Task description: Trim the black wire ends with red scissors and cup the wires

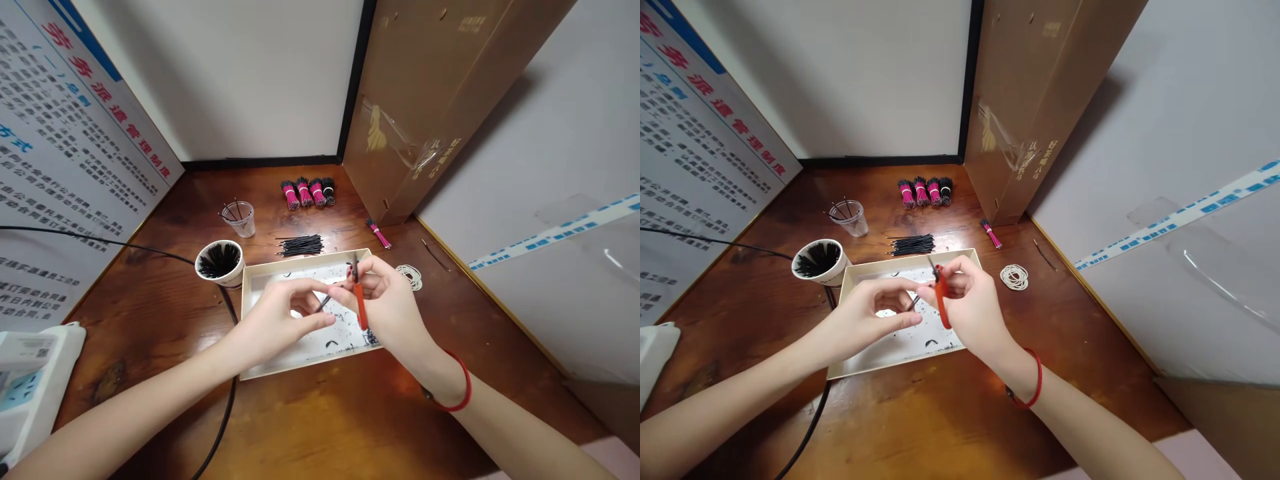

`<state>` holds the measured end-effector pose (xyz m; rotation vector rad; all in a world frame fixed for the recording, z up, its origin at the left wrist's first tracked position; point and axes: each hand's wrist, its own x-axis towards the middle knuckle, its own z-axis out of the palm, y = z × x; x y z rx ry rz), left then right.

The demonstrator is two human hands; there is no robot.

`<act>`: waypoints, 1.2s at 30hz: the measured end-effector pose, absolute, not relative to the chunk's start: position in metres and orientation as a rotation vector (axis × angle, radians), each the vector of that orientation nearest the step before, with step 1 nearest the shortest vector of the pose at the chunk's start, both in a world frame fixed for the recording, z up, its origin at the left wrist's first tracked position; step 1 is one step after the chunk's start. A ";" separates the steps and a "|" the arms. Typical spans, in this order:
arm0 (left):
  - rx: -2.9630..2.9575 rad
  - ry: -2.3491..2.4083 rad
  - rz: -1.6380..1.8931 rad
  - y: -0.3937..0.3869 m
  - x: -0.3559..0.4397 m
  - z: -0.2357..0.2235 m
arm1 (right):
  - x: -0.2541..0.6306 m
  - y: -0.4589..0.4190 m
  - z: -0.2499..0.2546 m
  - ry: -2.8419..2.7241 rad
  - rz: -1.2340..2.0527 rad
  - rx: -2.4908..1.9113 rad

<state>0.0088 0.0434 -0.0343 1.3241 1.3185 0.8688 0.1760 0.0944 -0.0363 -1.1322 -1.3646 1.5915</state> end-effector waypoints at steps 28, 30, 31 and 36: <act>1.546 1.598 1.269 0.047 -0.002 -0.055 | 0.193 0.081 -0.046 -1.999 1.165 -1.069; 1.538 1.586 1.306 0.047 -0.002 -0.054 | 0.195 0.079 -0.050 -2.060 1.064 -1.089; 1.535 1.581 1.321 0.047 -0.002 -0.054 | 0.194 0.079 -0.052 -2.068 1.020 -1.098; 1.530 1.579 1.372 0.047 -0.003 -0.052 | 0.192 0.079 -0.057 -2.055 0.898 -1.113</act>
